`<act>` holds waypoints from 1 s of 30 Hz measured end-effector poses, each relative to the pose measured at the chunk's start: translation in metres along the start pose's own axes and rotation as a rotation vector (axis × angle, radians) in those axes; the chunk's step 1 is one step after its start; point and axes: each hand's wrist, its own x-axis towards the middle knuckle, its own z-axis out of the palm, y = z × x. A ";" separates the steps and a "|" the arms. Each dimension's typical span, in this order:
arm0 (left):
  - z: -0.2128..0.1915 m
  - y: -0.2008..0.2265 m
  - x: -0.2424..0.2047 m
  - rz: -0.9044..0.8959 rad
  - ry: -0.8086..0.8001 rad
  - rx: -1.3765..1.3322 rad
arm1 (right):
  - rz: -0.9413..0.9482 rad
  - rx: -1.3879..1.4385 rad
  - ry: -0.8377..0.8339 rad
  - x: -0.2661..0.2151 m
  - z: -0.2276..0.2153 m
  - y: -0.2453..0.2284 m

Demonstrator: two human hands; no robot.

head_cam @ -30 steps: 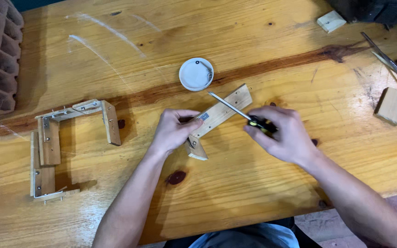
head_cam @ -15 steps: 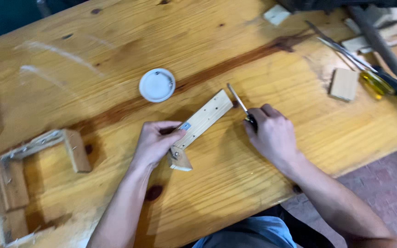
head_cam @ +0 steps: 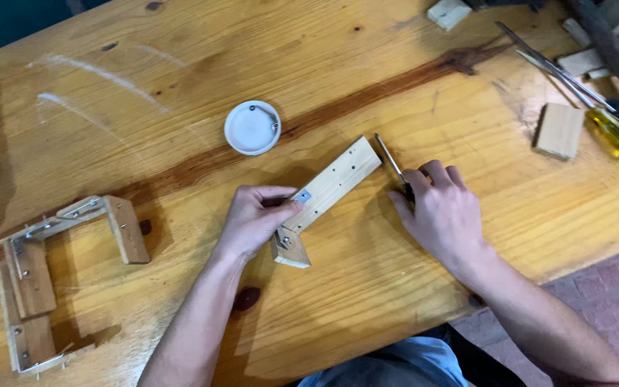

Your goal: The person assembles a wooden frame by attaching metal brackets to wooden pieces using a screwdriver. They secure screws into pre-drilled holes, align the pieces, and tighten the brackets to form a rectangular frame.

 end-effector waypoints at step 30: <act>-0.046 -0.049 0.038 -0.136 0.015 -0.127 | -0.495 0.195 -0.347 0.211 0.047 -0.156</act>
